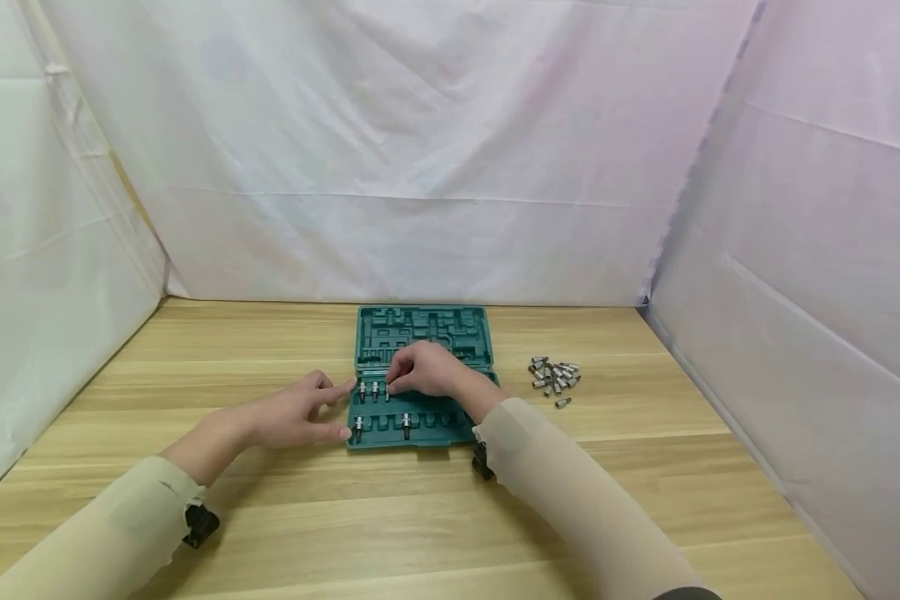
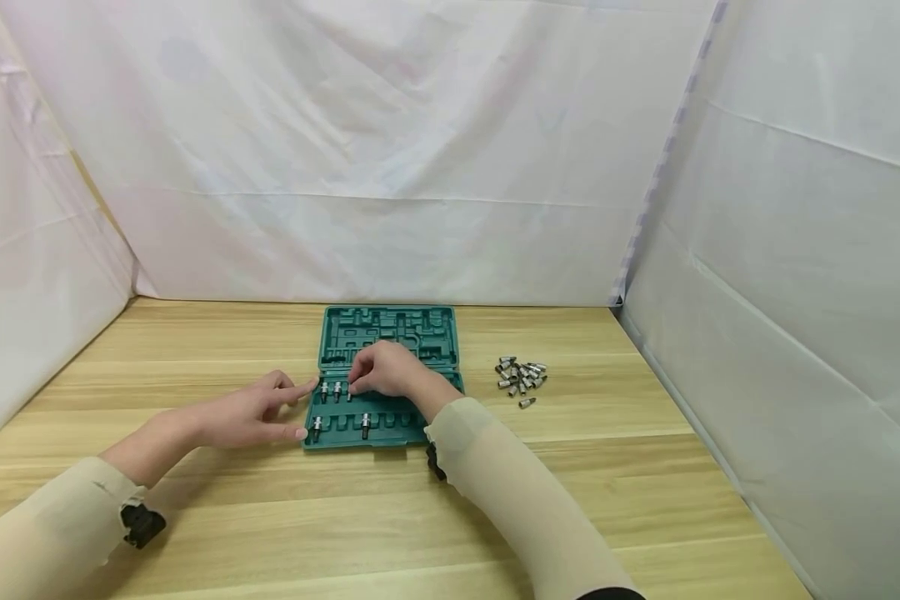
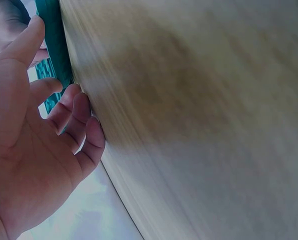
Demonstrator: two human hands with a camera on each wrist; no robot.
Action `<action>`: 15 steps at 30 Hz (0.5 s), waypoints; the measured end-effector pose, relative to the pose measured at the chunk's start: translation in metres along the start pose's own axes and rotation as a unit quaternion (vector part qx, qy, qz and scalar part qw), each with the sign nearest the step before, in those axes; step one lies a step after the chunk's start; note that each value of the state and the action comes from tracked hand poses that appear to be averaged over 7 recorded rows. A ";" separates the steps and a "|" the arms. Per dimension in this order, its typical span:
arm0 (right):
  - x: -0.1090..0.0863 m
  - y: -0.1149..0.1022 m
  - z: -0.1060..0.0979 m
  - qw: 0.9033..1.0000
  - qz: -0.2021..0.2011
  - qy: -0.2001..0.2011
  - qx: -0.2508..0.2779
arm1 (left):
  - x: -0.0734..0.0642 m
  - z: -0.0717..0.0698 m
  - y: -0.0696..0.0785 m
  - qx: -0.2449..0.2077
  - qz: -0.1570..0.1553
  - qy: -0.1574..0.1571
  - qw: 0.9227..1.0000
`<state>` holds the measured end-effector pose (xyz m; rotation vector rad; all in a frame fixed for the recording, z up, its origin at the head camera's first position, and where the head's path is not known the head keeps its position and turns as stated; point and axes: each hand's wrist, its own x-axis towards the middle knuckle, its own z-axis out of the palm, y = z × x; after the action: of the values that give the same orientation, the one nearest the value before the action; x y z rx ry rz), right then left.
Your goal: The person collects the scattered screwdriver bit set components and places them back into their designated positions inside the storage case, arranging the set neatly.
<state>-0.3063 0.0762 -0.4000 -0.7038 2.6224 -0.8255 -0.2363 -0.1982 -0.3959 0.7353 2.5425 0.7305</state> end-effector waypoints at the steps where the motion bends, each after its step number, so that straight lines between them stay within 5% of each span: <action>1: 0.000 0.000 0.000 1.000 0.000 -0.001 0.000 | 0.000 0.000 -0.001 0.001 0.001 0.001 1.000; 15: -0.002 0.000 -0.003 1.000 0.001 -0.009 -0.002 | 0.002 0.001 -0.003 0.007 0.004 0.002 1.000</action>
<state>-0.3060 0.0780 -0.3976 -0.7077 2.6082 -0.8100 -0.2383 -0.1991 -0.3995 0.7508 2.5521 0.7191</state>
